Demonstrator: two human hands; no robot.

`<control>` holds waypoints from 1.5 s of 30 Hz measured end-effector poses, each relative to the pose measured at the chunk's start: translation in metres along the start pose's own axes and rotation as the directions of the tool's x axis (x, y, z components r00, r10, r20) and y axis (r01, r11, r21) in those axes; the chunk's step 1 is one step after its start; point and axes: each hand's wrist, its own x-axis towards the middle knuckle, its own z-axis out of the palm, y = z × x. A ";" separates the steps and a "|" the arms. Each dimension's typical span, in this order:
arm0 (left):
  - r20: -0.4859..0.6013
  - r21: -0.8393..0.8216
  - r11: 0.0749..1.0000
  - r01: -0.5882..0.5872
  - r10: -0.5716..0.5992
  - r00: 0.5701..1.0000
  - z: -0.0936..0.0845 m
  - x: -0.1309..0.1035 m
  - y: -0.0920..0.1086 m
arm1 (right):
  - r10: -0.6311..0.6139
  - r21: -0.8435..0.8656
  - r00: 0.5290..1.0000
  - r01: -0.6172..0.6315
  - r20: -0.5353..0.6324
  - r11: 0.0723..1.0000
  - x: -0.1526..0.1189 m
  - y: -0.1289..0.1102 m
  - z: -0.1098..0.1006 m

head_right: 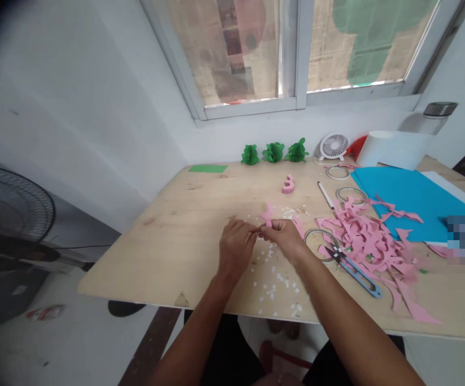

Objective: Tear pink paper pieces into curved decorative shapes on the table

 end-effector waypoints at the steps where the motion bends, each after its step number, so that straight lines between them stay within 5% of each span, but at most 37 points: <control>1: 0.005 0.006 1.000 -0.005 0.005 1.000 0.000 0.000 0.000 | 0.001 -0.001 1.000 -0.001 0.001 1.000 0.000 0.000 0.000; 13: 0.160 0.072 0.995 -0.071 0.059 0.985 -0.006 0.007 -0.005 | 0.021 -0.020 0.999 -0.020 0.037 1.000 0.000 0.001 0.000; 29: 0.103 0.138 0.974 -0.182 0.169 0.980 0.000 -0.007 -0.011 | 0.110 0.138 0.994 -0.111 0.009 0.984 0.000 -0.001 0.001; 45: 0.115 -0.111 0.992 0.058 -0.045 0.992 -0.011 -0.026 0.008 | 0.047 0.046 0.995 -0.044 -0.087 0.998 0.004 0.002 -0.003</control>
